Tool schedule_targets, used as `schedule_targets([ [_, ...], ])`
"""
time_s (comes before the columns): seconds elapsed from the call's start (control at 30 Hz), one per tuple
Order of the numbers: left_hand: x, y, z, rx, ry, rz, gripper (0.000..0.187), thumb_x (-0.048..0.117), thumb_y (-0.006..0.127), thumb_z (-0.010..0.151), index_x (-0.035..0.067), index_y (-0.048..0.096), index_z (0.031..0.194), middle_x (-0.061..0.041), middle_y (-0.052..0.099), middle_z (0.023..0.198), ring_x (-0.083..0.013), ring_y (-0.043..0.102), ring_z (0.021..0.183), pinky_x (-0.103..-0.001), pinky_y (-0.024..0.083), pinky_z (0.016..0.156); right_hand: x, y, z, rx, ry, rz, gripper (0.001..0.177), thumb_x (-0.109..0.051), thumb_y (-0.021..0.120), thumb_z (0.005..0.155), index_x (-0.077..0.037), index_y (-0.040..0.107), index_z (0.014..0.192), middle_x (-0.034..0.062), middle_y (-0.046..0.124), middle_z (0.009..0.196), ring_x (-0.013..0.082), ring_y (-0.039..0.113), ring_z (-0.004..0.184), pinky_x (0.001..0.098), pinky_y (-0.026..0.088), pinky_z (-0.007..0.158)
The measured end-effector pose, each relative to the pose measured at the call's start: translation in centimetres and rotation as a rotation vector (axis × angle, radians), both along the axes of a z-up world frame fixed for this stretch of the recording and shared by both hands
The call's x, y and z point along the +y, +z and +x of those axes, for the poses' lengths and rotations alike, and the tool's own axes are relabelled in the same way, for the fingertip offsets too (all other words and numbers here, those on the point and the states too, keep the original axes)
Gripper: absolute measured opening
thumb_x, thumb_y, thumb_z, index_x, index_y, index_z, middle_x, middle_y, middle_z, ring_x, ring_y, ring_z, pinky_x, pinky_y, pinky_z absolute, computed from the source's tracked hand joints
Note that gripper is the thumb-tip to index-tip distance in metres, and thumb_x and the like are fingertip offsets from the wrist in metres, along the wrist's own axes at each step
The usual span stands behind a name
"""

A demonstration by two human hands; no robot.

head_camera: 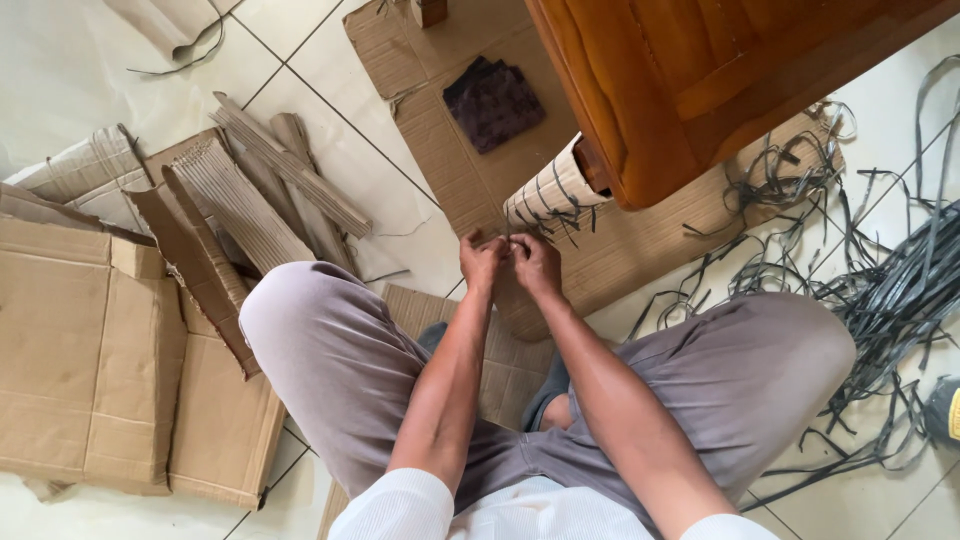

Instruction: Packaging a wooden chair using cardboard sheets and plastic strapping.

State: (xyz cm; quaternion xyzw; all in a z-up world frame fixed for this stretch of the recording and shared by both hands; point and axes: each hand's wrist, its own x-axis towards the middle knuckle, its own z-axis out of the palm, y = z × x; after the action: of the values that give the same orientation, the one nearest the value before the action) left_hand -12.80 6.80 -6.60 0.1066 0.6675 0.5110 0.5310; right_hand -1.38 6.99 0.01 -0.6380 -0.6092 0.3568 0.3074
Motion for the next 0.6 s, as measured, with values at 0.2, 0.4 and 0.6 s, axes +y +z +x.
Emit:
schedule_targets([
  [0.2,-0.4,-1.9,0.3,-0.362,0.006,0.009,0.031,0.018,0.079,0.089,0.000,0.070,0.113,-0.005,0.075,0.091,-0.0140,0.072,0.077,-0.026,0.059,0.068,-0.1,-0.4,0.2,0.007,0.013,0.024,0.018,-0.013,0.066,0.093,-0.007,0.075,0.108,0.0136,0.077,0.097,0.0285,0.075,0.088,0.0387,0.058,0.077],
  [0.4,0.0,-2.6,0.2,-0.246,-0.003,0.002,0.022,0.019,0.079,0.091,0.000,0.073,0.101,-0.007,0.074,0.086,-0.0147,0.069,0.074,-0.028,0.058,0.065,-0.1,0.7,0.0,0.072,-0.019,-0.034,0.020,-0.013,0.068,0.090,-0.009,0.074,0.108,0.0098,0.078,0.096,0.0253,0.077,0.085,0.0375,0.059,0.077],
  [0.6,1.5,-2.6,-0.2,-0.037,-0.049,-0.005,0.020,0.020,0.076,0.094,0.000,0.073,0.094,-0.011,0.074,0.081,-0.0138,0.065,0.065,-0.028,0.052,0.059,-0.2,0.1,1.0,-0.136,-0.074,0.072,0.015,-0.018,0.075,0.089,-0.007,0.070,0.098,0.0120,0.075,0.086,0.0309,0.073,0.080,0.0438,0.055,0.073],
])
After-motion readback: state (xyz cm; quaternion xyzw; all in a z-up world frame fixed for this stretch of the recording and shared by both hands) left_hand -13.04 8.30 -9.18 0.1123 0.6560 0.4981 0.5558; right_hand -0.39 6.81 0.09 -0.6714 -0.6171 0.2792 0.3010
